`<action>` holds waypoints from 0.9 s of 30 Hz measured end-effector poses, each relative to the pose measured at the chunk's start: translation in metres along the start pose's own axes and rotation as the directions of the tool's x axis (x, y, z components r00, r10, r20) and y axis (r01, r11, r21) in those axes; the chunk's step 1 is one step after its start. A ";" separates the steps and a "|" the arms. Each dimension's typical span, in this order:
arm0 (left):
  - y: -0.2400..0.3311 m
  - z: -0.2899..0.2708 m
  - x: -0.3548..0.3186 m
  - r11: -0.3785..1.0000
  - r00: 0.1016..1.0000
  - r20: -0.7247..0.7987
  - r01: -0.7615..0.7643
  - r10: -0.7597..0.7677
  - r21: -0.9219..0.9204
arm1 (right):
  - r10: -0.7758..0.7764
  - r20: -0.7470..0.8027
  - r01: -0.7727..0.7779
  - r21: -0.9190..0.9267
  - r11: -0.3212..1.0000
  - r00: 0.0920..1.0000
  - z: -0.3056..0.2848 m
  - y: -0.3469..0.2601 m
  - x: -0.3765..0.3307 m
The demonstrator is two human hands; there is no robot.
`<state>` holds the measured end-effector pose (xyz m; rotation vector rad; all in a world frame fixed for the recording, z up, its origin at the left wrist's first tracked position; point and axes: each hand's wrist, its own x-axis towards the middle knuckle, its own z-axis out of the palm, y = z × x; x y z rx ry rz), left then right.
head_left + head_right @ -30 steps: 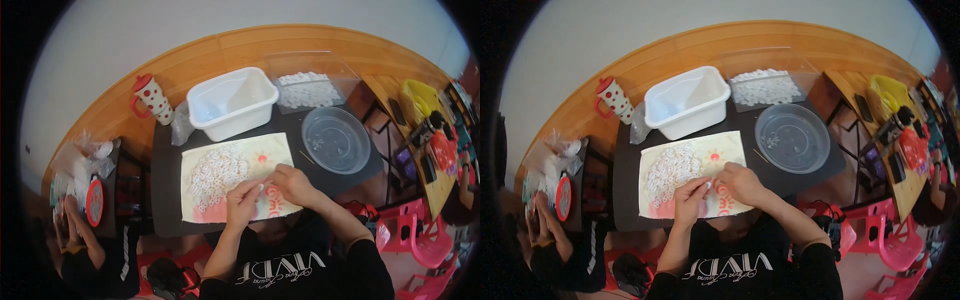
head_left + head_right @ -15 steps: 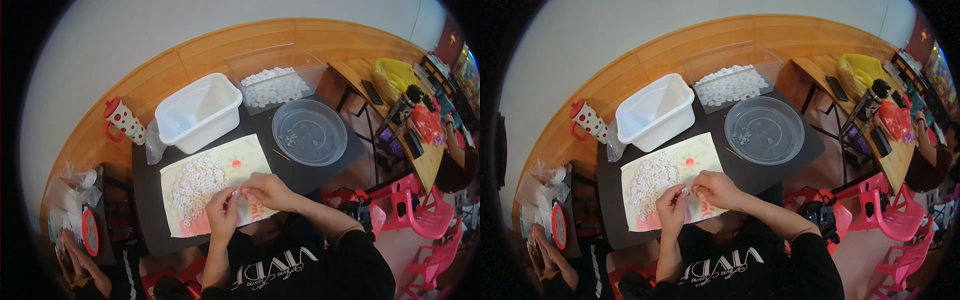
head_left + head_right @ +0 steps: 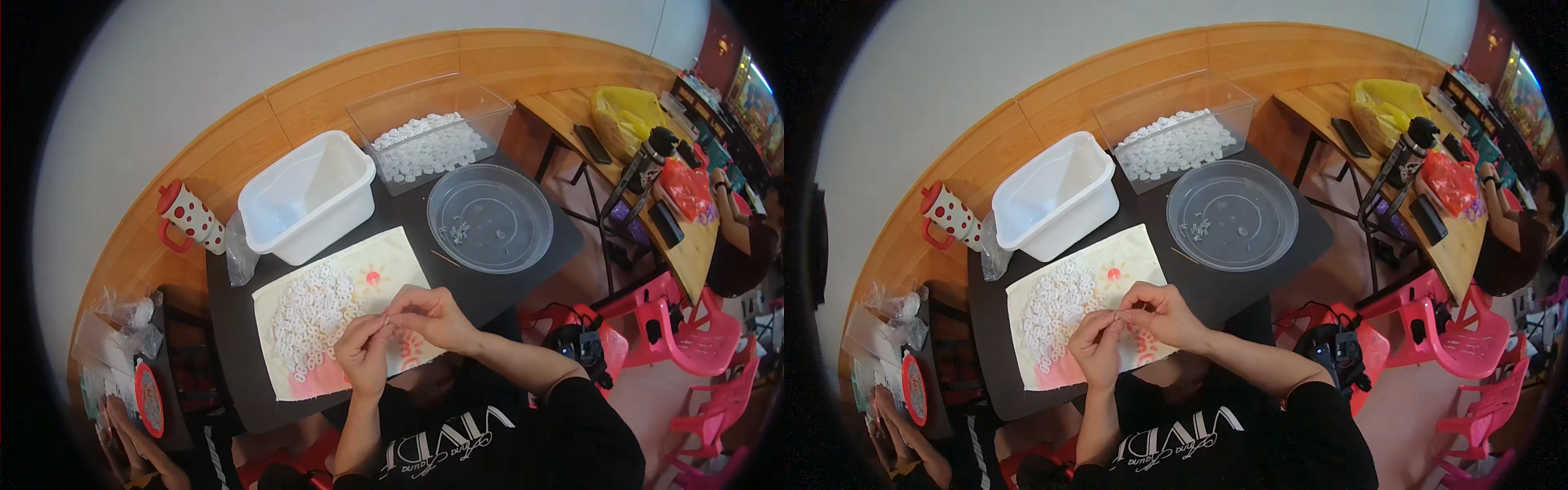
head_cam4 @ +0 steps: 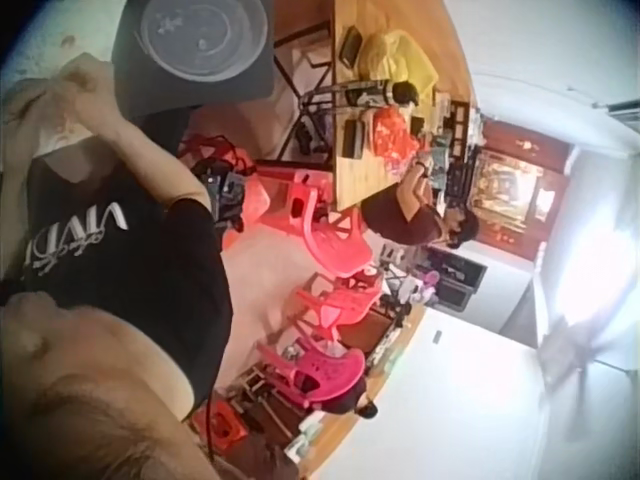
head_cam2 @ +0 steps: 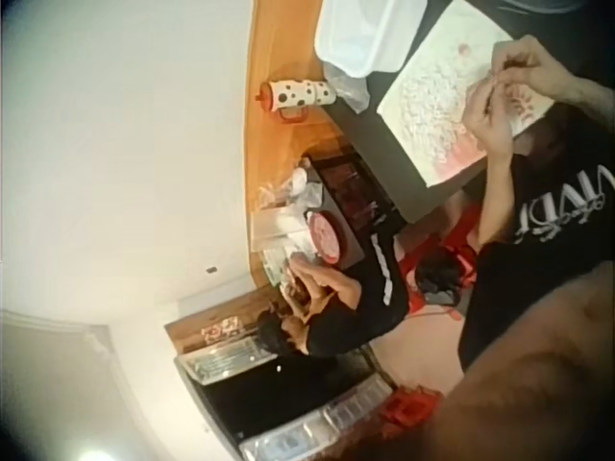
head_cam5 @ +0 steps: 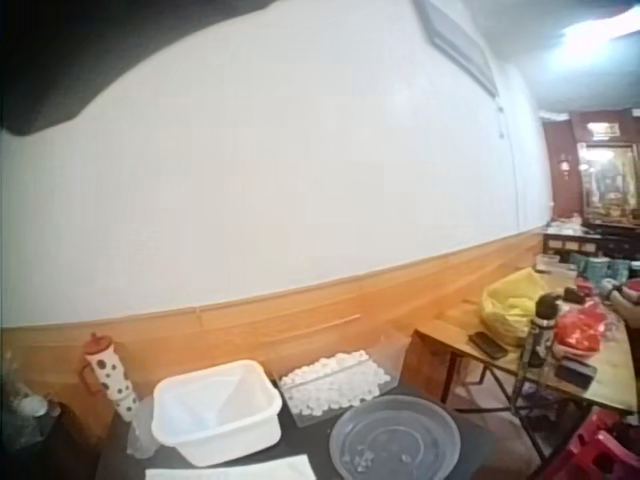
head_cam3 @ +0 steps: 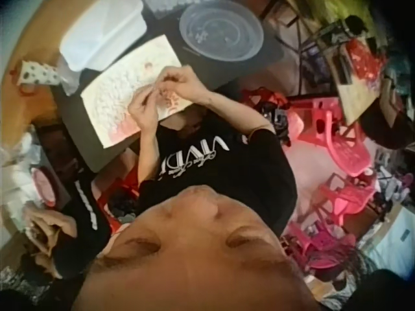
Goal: Sorting and inspecting small white plastic components and placing them into containers.
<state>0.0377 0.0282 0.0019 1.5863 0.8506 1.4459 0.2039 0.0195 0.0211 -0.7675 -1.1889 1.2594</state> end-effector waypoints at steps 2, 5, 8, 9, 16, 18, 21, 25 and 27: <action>-0.004 -0.001 0.001 0.995 0.998 -0.014 0.066 -0.067 -0.069 | -0.252 0.011 0.227 -0.480 0.847 0.968 -0.022 -0.027 0.004; -0.002 -0.007 -0.001 0.973 0.983 -0.033 0.174 -0.181 -0.152 | -0.385 0.012 0.138 -0.944 0.300 0.923 -0.086 -0.075 0.007; -0.002 -0.009 -0.002 0.970 0.978 -0.079 0.180 -0.195 -0.164 | -0.077 -0.138 -0.138 -0.990 0.007 0.987 -0.135 -0.095 0.007; -0.002 -0.007 -0.003 0.969 0.980 -0.083 0.163 -0.181 -0.183 | -0.075 -0.139 -0.139 -0.990 0.000 0.988 -0.142 -0.095 0.008; 0.003 -0.002 -0.003 0.988 0.988 -0.099 0.110 -0.121 -0.105 | 0.173 -0.216 -0.165 -0.949 -0.269 0.961 -0.138 -0.078 0.019; 0.000 -0.004 -0.001 0.995 0.991 -0.109 0.077 -0.083 -0.056 | 0.140 -0.186 -0.141 -0.949 -0.283 0.972 -0.134 -0.074 0.024; -0.002 -0.007 -0.005 0.999 0.993 -0.112 0.045 -0.045 -0.005 | 0.138 -0.127 -0.082 -0.953 -0.292 0.982 -0.127 -0.073 0.026; 0.004 -0.007 -0.004 0.997 0.993 -0.092 0.068 -0.071 -0.044 | 0.151 -0.141 -0.102 -0.965 -0.240 0.978 -0.152 -0.064 0.023; 0.006 -0.007 -0.004 0.993 0.991 -0.094 0.093 -0.101 -0.078 | 0.087 -0.091 -0.082 -0.992 -0.097 0.992 -0.157 -0.067 0.024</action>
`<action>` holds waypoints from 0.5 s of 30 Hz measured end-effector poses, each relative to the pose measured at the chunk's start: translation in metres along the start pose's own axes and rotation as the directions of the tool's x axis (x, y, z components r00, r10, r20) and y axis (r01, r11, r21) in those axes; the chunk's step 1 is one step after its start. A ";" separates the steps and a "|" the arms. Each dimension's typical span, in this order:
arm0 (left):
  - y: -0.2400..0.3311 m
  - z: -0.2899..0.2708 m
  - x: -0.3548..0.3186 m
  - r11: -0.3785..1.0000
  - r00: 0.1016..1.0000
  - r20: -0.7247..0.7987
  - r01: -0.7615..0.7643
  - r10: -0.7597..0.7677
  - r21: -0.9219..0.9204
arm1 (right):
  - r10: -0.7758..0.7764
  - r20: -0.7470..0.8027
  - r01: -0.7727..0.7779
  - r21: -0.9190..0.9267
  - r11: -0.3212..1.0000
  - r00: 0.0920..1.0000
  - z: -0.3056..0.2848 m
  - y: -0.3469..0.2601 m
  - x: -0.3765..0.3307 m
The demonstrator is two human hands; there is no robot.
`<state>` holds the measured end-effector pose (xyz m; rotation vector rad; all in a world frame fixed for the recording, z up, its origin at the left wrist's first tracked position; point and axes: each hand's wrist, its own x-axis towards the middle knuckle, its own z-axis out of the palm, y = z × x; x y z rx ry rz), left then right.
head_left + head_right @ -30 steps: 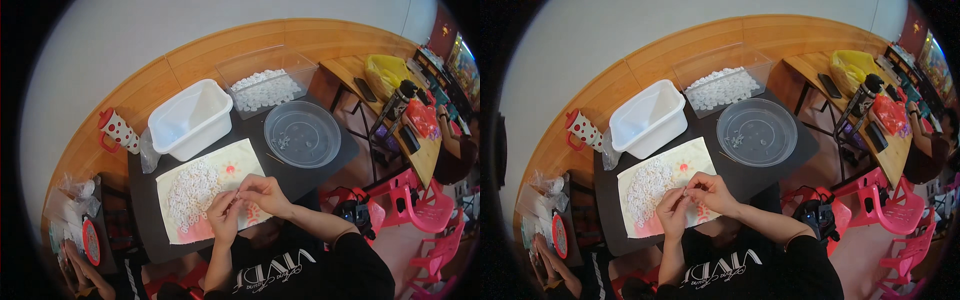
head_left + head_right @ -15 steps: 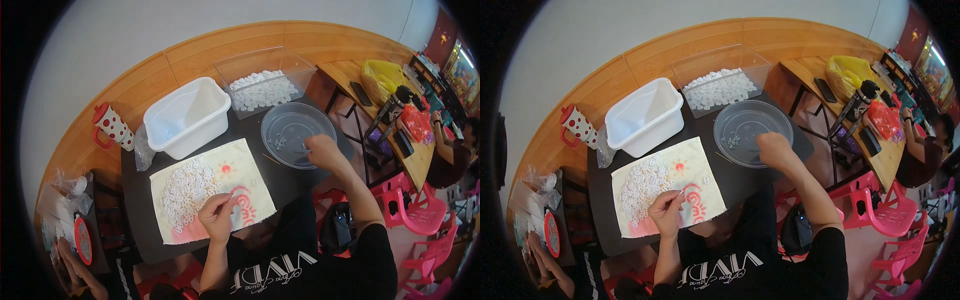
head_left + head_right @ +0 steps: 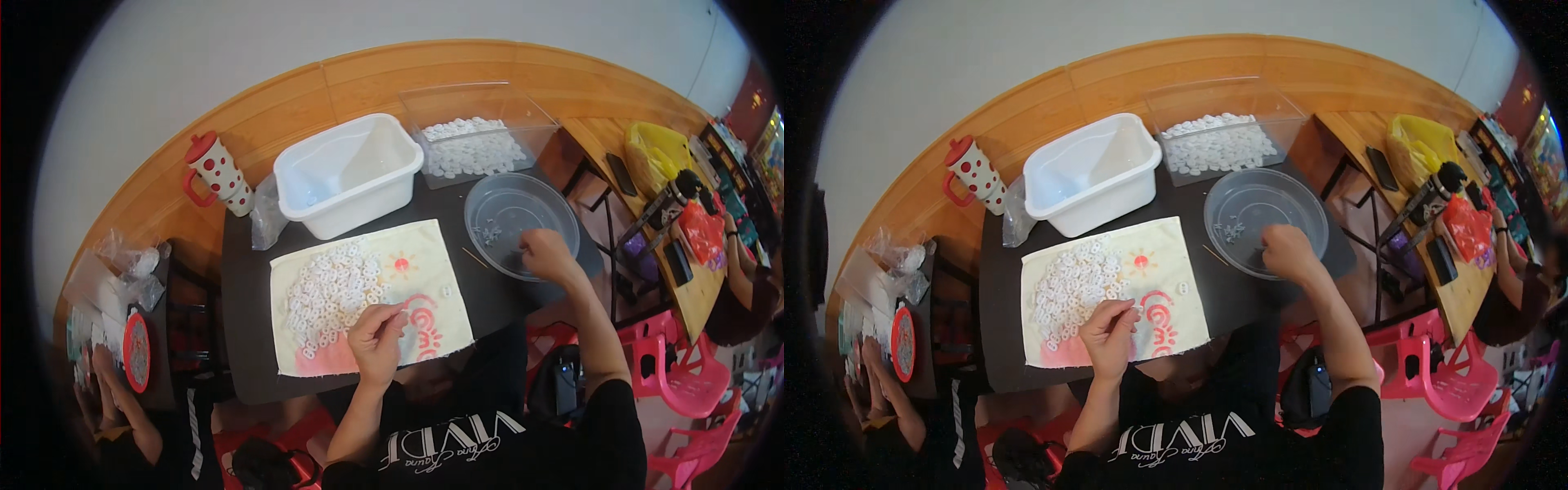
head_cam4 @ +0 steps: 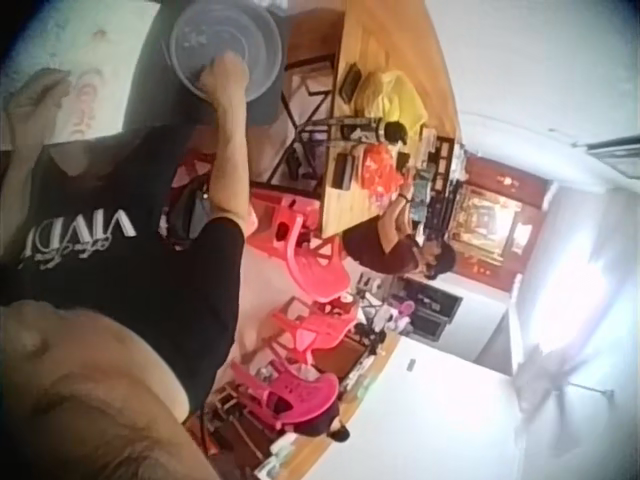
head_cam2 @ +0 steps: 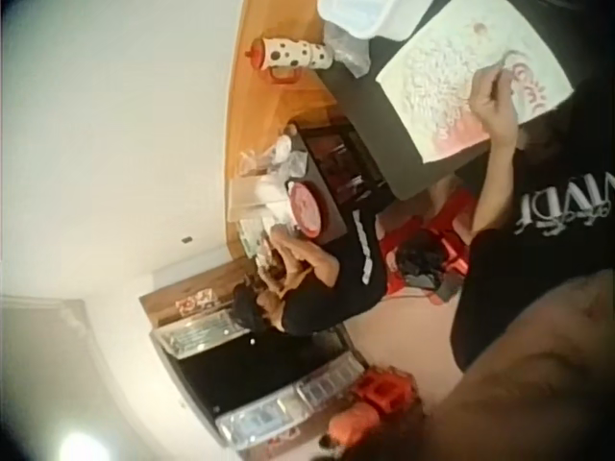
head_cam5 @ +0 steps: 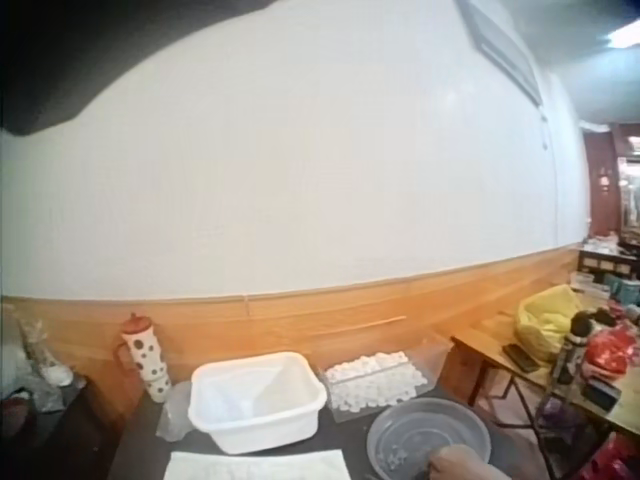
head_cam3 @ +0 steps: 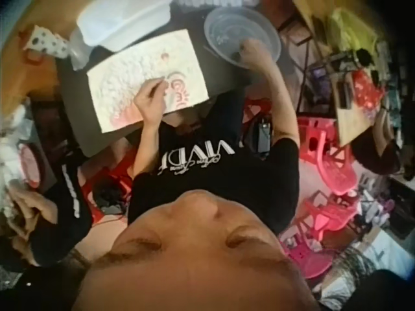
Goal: Sorting and inspecting small white plastic components and placing them into containers.
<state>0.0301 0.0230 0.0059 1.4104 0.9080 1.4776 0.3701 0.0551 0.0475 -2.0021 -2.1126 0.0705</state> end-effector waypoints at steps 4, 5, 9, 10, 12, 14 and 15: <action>-0.001 -0.005 -0.007 0.997 0.997 0.014 0.079 -0.079 -0.020 | 0.007 -0.054 0.033 0.697 0.716 0.998 -0.021 -0.052 -0.012; -0.003 -0.004 -0.008 0.992 0.994 0.041 0.103 -0.100 -0.068 | -0.051 -0.092 0.104 0.785 0.611 0.994 -0.023 -0.074 -0.016; -0.011 -0.003 -0.011 0.976 0.988 0.071 0.149 -0.140 -0.156 | -0.224 -0.089 0.152 0.946 0.285 0.971 0.023 -0.137 -0.022; -0.010 -0.001 -0.012 0.966 0.984 0.062 0.178 -0.169 -0.188 | -0.239 -0.118 0.188 0.937 0.296 0.964 0.033 -0.145 -0.022; -0.011 -0.001 -0.014 0.969 0.987 0.052 0.159 -0.152 -0.189 | -0.266 -0.142 0.222 0.929 0.298 0.953 0.045 -0.159 -0.023; -0.011 -0.002 -0.016 0.971 0.989 0.045 0.145 -0.138 -0.192 | -0.202 -0.178 0.231 0.932 0.278 0.963 0.052 -0.169 -0.025; -0.010 -0.002 -0.016 0.971 0.990 0.043 0.137 -0.131 -0.194 | -0.206 -0.173 0.227 0.934 0.277 0.963 0.054 -0.170 -0.025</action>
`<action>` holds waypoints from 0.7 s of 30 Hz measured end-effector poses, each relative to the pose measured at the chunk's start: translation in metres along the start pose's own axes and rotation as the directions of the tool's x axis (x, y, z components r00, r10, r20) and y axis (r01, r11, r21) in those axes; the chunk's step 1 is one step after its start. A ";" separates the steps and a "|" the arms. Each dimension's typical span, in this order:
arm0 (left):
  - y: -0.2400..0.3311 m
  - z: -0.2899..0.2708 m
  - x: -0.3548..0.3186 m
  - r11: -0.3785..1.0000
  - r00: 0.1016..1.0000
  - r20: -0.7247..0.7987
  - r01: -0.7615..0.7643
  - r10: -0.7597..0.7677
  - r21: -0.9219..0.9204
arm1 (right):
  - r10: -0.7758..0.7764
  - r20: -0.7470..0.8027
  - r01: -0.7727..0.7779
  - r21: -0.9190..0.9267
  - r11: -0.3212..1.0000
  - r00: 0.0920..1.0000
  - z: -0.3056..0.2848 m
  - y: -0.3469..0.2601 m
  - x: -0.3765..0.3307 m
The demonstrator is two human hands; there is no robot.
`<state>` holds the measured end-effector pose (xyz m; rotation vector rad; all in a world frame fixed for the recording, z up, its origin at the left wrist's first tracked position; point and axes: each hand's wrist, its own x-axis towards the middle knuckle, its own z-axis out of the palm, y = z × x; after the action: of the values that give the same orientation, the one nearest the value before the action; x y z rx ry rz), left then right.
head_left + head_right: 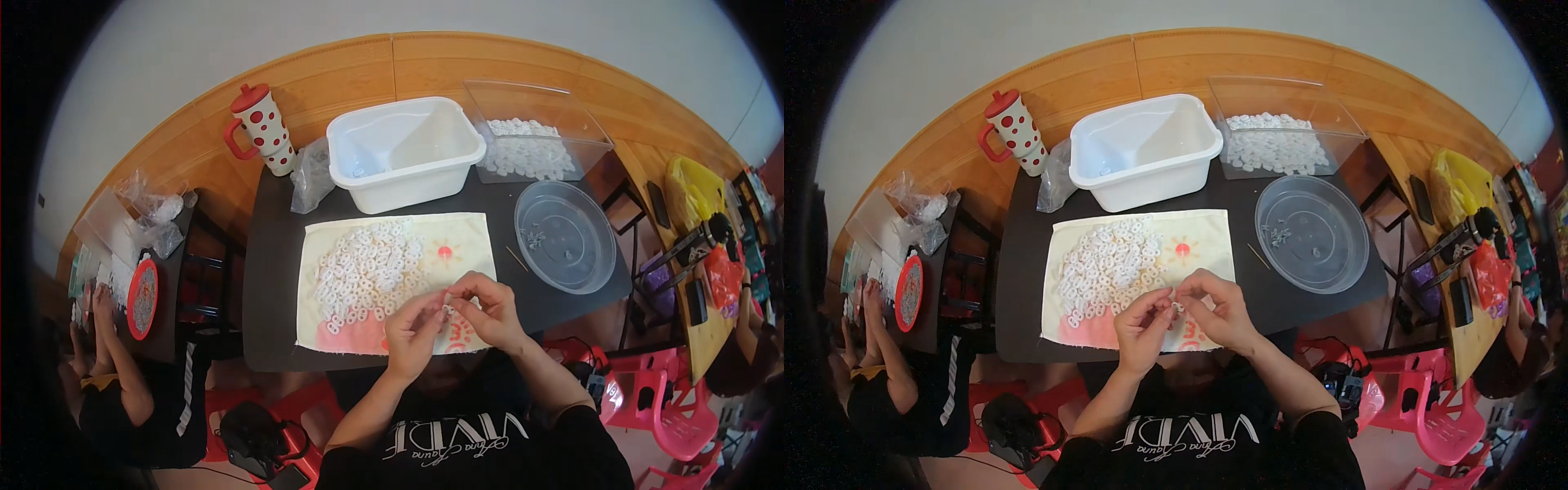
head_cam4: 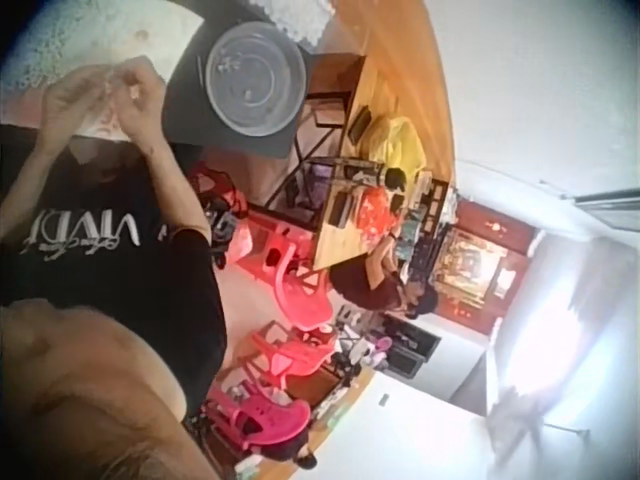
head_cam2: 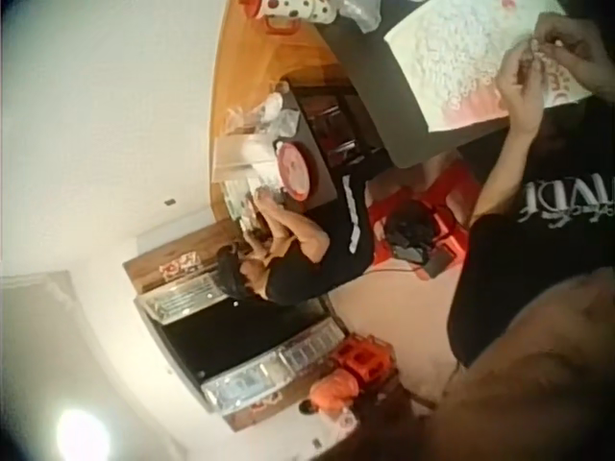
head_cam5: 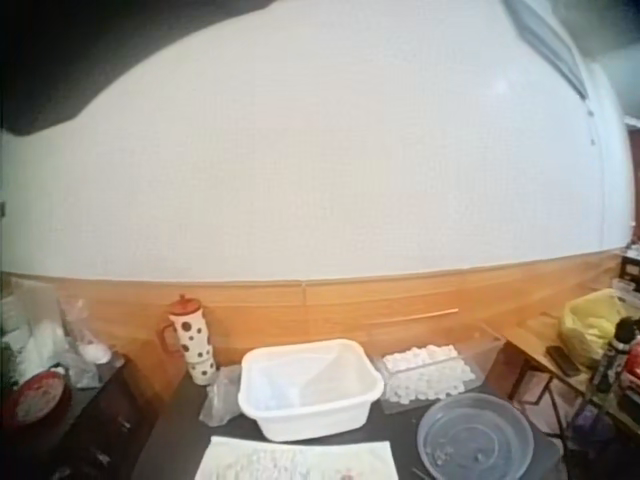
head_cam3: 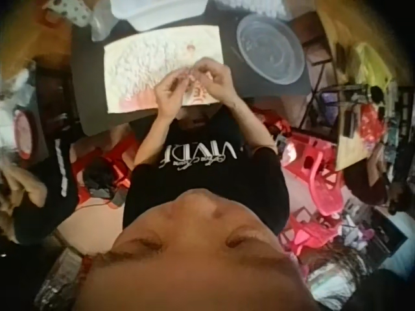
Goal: Sorting and inspecting small white plastic components and placing them into containers.
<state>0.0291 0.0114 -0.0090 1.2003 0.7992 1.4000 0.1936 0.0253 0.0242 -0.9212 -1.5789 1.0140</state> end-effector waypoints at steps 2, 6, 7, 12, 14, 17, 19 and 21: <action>0.002 0.001 0.001 1.000 1.000 -0.002 -0.007 0.007 -0.007 | 0.053 -0.037 -0.047 0.146 0.988 0.998 0.000 0.003 0.000; 0.001 -0.001 -0.001 1.000 1.000 -0.010 -0.004 0.004 -0.002 | 0.007 -0.029 -0.005 0.082 0.997 1.000 0.001 0.004 0.002; 0.000 -0.002 0.000 1.000 1.000 -0.001 -0.018 0.018 0.012 | -0.008 -0.022 0.010 0.081 0.997 1.000 0.001 0.003 0.002; 0.004 -0.003 0.000 0.999 0.999 0.013 -0.032 0.031 0.034 | 0.002 -0.029 0.002 0.134 0.991 1.000 0.002 0.003 0.002; 0.005 -0.002 0.001 0.998 0.999 0.017 -0.040 0.039 0.047 | 0.002 -0.053 0.006 0.150 0.989 0.999 0.002 0.003 0.002; 0.005 -0.001 0.001 1.000 1.000 -0.002 -0.025 0.025 -0.001 | -0.012 -0.032 0.015 0.092 0.996 0.999 0.003 0.001 0.003; 0.005 -0.002 0.000 0.998 0.999 -0.009 -0.042 0.043 0.036 | -0.026 -0.030 0.028 0.067 0.997 0.999 0.004 0.001 0.003; 0.004 -0.003 0.000 0.997 0.998 -0.007 -0.064 0.065 0.053 | -0.040 -0.028 0.041 0.042 0.998 0.999 0.005 0.001 0.004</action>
<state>0.0248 0.0105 -0.0060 1.2712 0.8140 1.4450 0.1884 0.0285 0.0235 -0.8677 -1.5418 0.9987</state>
